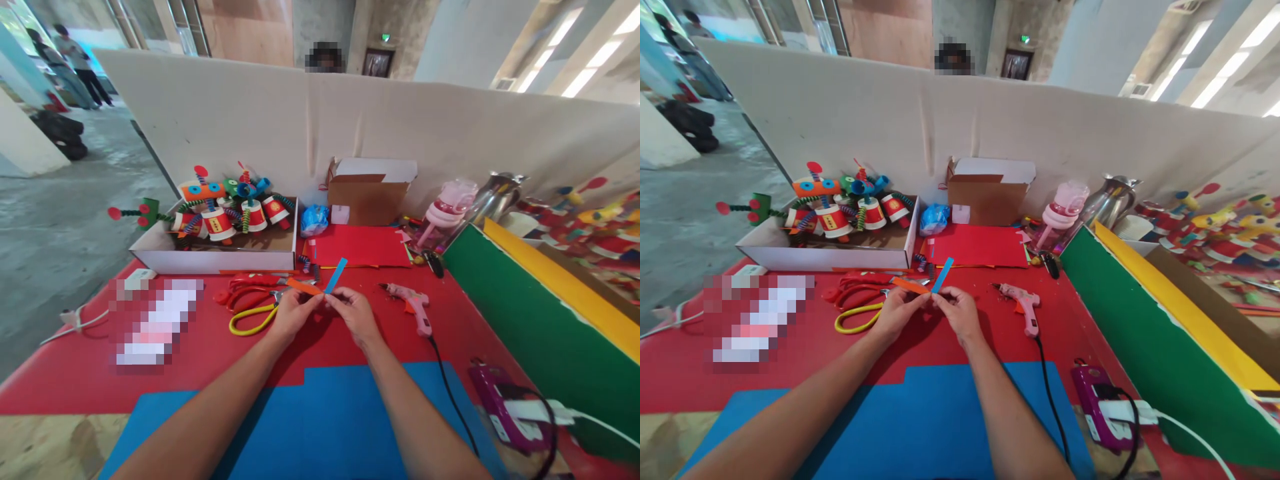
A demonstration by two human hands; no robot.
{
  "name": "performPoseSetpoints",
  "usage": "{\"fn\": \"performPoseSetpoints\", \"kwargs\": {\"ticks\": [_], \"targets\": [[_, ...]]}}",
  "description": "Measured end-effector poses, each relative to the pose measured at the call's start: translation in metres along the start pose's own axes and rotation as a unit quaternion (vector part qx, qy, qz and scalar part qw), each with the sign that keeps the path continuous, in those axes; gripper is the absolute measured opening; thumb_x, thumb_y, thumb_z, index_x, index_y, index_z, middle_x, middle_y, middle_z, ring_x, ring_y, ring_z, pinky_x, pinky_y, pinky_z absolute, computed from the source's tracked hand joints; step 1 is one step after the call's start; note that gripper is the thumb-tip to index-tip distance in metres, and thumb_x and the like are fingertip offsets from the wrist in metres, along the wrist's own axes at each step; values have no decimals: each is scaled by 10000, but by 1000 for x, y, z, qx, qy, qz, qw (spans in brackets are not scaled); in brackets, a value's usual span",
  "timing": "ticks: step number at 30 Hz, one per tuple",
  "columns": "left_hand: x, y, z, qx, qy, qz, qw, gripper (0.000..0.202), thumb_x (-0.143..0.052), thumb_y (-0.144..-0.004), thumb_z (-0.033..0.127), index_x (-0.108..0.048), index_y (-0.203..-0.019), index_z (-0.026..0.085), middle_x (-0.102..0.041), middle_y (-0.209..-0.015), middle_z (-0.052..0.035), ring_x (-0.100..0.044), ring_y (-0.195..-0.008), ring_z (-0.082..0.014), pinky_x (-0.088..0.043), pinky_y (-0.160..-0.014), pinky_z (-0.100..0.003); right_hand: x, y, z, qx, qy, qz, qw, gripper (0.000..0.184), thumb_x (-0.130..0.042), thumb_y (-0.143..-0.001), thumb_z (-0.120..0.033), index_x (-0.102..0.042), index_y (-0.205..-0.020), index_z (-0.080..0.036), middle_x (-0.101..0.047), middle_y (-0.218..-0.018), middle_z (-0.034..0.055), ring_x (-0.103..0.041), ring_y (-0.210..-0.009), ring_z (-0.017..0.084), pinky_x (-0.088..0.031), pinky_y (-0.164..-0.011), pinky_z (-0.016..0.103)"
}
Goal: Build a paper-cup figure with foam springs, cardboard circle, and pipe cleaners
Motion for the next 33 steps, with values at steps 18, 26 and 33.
{"fn": "performPoseSetpoints", "kwargs": {"ticks": [18, 26, 33], "targets": [[3, -1, 0, 6, 62, 7, 998, 341, -803, -574, 428, -650, -649, 133, -553, -500, 12, -487, -441, -102, -444, -428, -247, 2, -3, 4, -21, 22, -21, 999, 278, -807, -559, -382, -660, -689, -185, -648, -593, -20, -582, -559, 115, -455, -595, 249], [4, 0, 1, 10, 30, -3, 1000, 334, -796, -589, 419, -653, -612, 118, -596, -520, -22, -513, -457, -107, -441, -460, -247, -1, -2, 8, 6, 8, -18, 1000, 274, -793, -581, -378, -666, -742, -196, -658, -653, -19, -596, -594, 121, -471, -622, 259], [10, -1, 1, 2, 43, 21, 999, 328, -786, -610, 415, -612, -569, 140, -559, -505, 4, -503, -459, -109, -450, -456, -257, 0, -4, 7, 11, 27, -18, 999, 261, -767, -582, -398, -622, -680, -204, -634, -586, -32, -576, -549, 118, -451, -581, 252]]}}
Point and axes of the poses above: each hand's wrist, its own y-axis away from the middle knuckle, its own x-axis out of the back of the hand, z = x × y, the point moved 2 cm from there along -y, towards the middle knuckle
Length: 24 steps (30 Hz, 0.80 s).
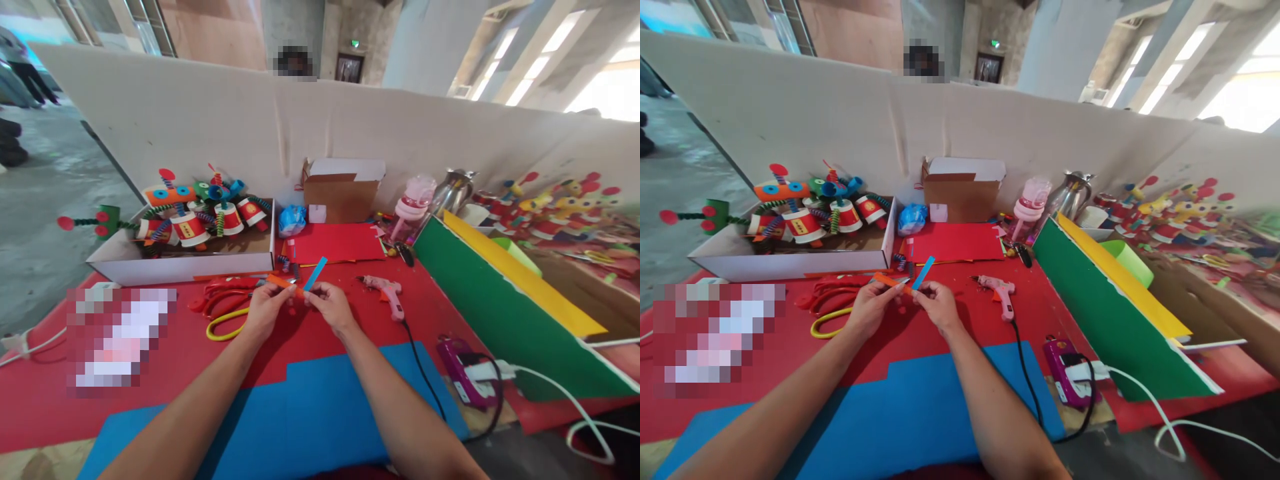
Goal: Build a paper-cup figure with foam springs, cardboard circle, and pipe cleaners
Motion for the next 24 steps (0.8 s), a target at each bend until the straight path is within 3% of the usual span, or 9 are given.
{"fn": "performPoseSetpoints", "kwargs": {"ticks": [9, 13, 15, 17, 19, 20, 22, 24], "targets": [[20, -14, 21, -65, 21, 96, 993, 286, -777, -582, 375, -653, -704, 148, -583, -565, 25, -496, -523, -85, -405, -534, -208, 5, -4, 4, -4, 21, 30, 999, 265, -758, -589, -406, -589, -653, -213, -628, -562, -29, -572, -544, 135, -422, -554, 256], [35, -3, 61, -144, -44, 156, 976, 284, -724, -642, 402, -647, -782, 167, -605, -644, 11, -534, -564, -111, -447, -575, -237, 5, -3, 4, -10, 6, 39, 999, 275, -760, -582, -412, -588, -645, -207, -629, -565, -28, -579, -552, 131, -442, -578, 261], [52, 10, 86, -170, -147, 157, 962, 301, -676, -692, 435, -660, -849, 178, -627, -673, 1, -572, -619, -138, -475, -625, -257, 5, -3, 3, -13, -1, 45, 999, 292, -767, -567, -424, -598, -649, -201, -629, -563, -25, -576, -548, 127, -443, -577, 258], [79, 26, 107, -164, -335, 145, 916, 360, -648, -719, 467, -678, -956, 197, -675, -760, -12, -606, -689, -166, -487, -670, -274, 4, -2, 1, -17, -5, 48, 999, 322, -781, -545, -443, -610, -656, -194, -630, -556, -22, -574, -542, 126, -443, -568, 257], [116, 43, 120, -176, -497, 147, 837, 420, -571, -752, 527, -664, -1010, 209, -702, -961, -30, -628, -799, -200, -495, -763, -319, 4, -2, 0, -16, -6, 45, 999, 355, -800, -524, -460, -618, -664, -189, -639, -559, -17, -579, -543, 129, -447, -564, 258], [137, 51, 122, -165, -579, 159, 782, 458, -508, -787, 556, -643, -1064, 217, -689, -1058, -33, -624, -896, -226, -481, -847, -359, 3, -2, -1, -16, -6, 44, 999, 369, -809, -514, -468, -624, -664, -186, -641, -557, -14, -579, -541, 131, -447, -560, 258], [179, 67, 118, -109, -698, 192, 682, 509, -365, -870, 529, -559, -1204, 197, -637, -1233, -72, -561, -1126, -278, -376, -1019, -447, 2, -2, -1, -15, -4, 32, 999, 381, -824, -504, -472, -626, -657, -184, -650, -567, -5, -584, -547, 134, -452, -562, 262], [214, 79, 105, -15, -752, 196, 629, 640, -418, -848, 555, -451, -1328, 133, -561, -1343, -157, -472, -1253, -347, -347, -1036, -488, 1, -2, -2, -16, -3, 31, 999, 387, -832, -498, -473, -634, -663, -184, -656, -575, 1, -588, -554, 138, -458, -567, 267]]}}
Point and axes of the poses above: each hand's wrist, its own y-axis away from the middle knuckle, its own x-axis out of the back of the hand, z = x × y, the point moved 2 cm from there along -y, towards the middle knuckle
